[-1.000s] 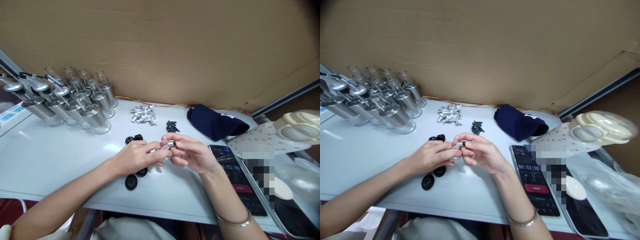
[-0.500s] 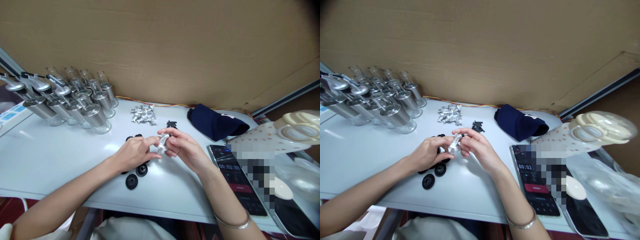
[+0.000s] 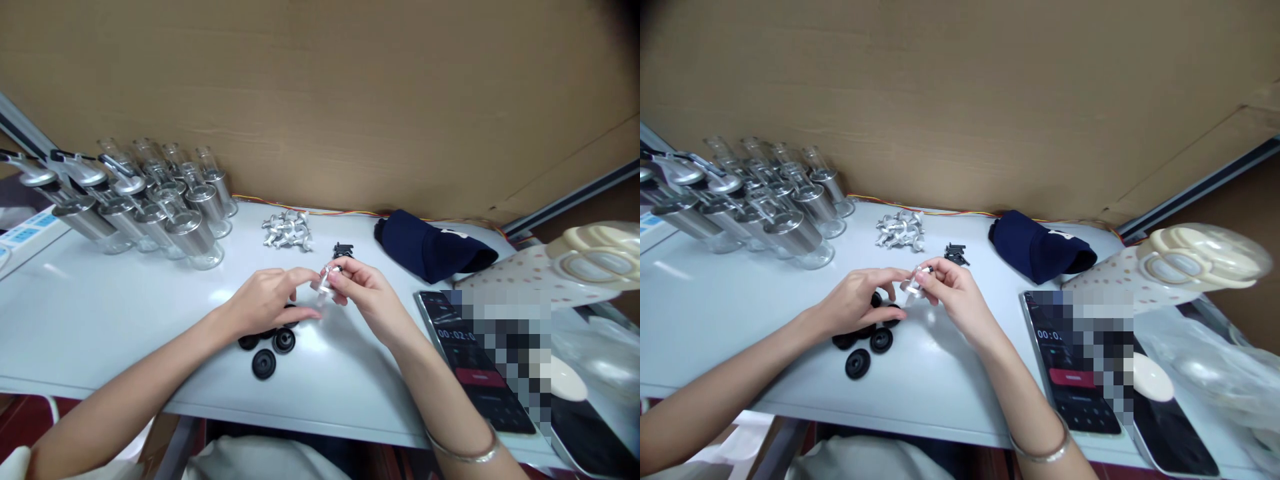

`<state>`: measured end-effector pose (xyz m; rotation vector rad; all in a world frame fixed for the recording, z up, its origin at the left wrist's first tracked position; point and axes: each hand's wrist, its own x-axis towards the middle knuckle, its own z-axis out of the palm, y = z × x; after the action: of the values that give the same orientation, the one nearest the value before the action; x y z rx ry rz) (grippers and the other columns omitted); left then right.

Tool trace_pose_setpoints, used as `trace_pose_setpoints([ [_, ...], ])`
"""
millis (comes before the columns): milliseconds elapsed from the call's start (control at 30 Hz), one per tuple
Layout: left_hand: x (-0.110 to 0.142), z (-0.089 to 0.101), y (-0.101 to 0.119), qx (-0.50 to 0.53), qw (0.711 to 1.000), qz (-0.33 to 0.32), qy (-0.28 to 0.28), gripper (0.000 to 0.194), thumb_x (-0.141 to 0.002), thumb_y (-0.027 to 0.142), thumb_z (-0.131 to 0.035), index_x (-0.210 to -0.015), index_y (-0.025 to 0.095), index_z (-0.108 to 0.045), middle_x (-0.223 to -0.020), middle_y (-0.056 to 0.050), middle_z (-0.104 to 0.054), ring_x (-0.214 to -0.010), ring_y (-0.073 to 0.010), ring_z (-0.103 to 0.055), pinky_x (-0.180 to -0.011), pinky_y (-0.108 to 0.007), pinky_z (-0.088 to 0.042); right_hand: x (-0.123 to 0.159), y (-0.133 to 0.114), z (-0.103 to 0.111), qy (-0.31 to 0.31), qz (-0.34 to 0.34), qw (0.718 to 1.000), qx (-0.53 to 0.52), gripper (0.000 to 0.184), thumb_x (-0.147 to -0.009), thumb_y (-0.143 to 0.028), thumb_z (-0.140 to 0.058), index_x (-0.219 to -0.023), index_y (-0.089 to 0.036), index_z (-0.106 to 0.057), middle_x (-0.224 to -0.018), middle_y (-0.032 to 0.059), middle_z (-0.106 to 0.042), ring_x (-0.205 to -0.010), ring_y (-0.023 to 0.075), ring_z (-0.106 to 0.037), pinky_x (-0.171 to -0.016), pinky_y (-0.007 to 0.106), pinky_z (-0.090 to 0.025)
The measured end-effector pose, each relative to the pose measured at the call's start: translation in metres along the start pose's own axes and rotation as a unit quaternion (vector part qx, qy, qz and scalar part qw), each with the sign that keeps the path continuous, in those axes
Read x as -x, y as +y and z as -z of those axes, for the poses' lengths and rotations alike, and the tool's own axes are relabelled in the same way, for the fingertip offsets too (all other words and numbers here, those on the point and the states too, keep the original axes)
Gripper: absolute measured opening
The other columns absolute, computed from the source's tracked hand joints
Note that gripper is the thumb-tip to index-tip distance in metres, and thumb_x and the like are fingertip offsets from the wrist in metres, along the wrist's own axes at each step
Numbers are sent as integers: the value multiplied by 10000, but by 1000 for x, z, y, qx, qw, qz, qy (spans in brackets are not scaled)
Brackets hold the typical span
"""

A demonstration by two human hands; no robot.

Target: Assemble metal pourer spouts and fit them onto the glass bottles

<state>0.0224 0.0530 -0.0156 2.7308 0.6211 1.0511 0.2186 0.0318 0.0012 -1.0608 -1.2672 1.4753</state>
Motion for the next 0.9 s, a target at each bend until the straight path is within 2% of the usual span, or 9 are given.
trace_pose_setpoints([
  [67, 2, 4, -7, 27, 998, 60, 14, 272, -972, 419, -422, -1130, 197, -424, -990, -59, -712, -604, -107, -663, -639, -253, -529, 0, 0, 1, 16, 8, 1000, -8, 326, -736, -471, -711, -800, -171, -602, -625, -31, -555, -521, 87, -394, -532, 244, -293],
  [167, 1, 15, -21, 49, 976, 208, 40, 179, -977, 317, -382, -1053, 188, -480, -945, -41, -698, -616, -105, -646, -627, -246, -505, 1, 0, 3, 36, 18, 999, -9, 310, -751, -464, -694, -793, -175, -591, -628, -37, -539, -530, 86, -399, -546, 245, -293],
  [233, 0, 22, -30, 54, 955, 290, 16, 180, -957, 311, -401, -1003, 179, -514, -904, -34, -686, -652, -120, -642, -614, -243, -485, 1, 0, 3, 38, 20, 999, -2, 312, -755, -468, -688, -789, -177, -582, -620, -43, -522, -531, 87, -397, -547, 246, -291],
  [267, 0, 25, -34, 57, 949, 311, -13, 187, -947, 316, -414, -985, 176, -531, -904, -35, -681, -692, -132, -643, -623, -246, -479, 0, 0, 3, 37, 22, 999, 3, 314, -758, -472, -683, -787, -178, -578, -614, -46, -511, -531, 87, -395, -545, 246, -289],
  [367, 0, 30, -42, 67, 936, 325, -120, 210, -927, 334, -440, -973, 181, -577, -959, -38, -676, -816, -163, -625, -681, -265, -475, 0, 0, 3, 38, 27, 999, 25, 320, -773, -490, -658, -780, -183, -567, -604, -49, -482, -533, 93, -384, -538, 248, -285],
  [467, 2, 30, -43, 82, 927, 317, -182, 232, -928, 348, -445, -1001, 186, -595, -985, -38, -670, -836, -167, -607, -736, -284, -476, 0, 0, 3, 40, 27, 998, 41, 325, -781, -504, -636, -778, -189, -555, -588, -57, -443, -527, 96, -369, -525, 248, -275],
  [667, 2, 28, -41, 85, 936, 285, -190, 233, -924, 345, -452, -916, 185, -621, -930, -39, -662, -820, -169, -612, -780, -296, -479, 1, -1, 2, 49, 15, 998, 36, 328, -767, -506, -630, -725, -198, -526, -598, -54, -407, -532, 95, -355, -505, 232, -290],
  [900, 2, 26, -44, 76, 930, 315, -174, 257, -918, 367, -443, -901, 187, -624, -890, -36, -676, -774, -170, -603, -689, -270, -459, 2, -5, 3, 85, -6, 996, 25, 324, -721, -484, -647, -674, -193, -511, -639, -39, -414, -566, 93, -371, -491, 205, -292],
])
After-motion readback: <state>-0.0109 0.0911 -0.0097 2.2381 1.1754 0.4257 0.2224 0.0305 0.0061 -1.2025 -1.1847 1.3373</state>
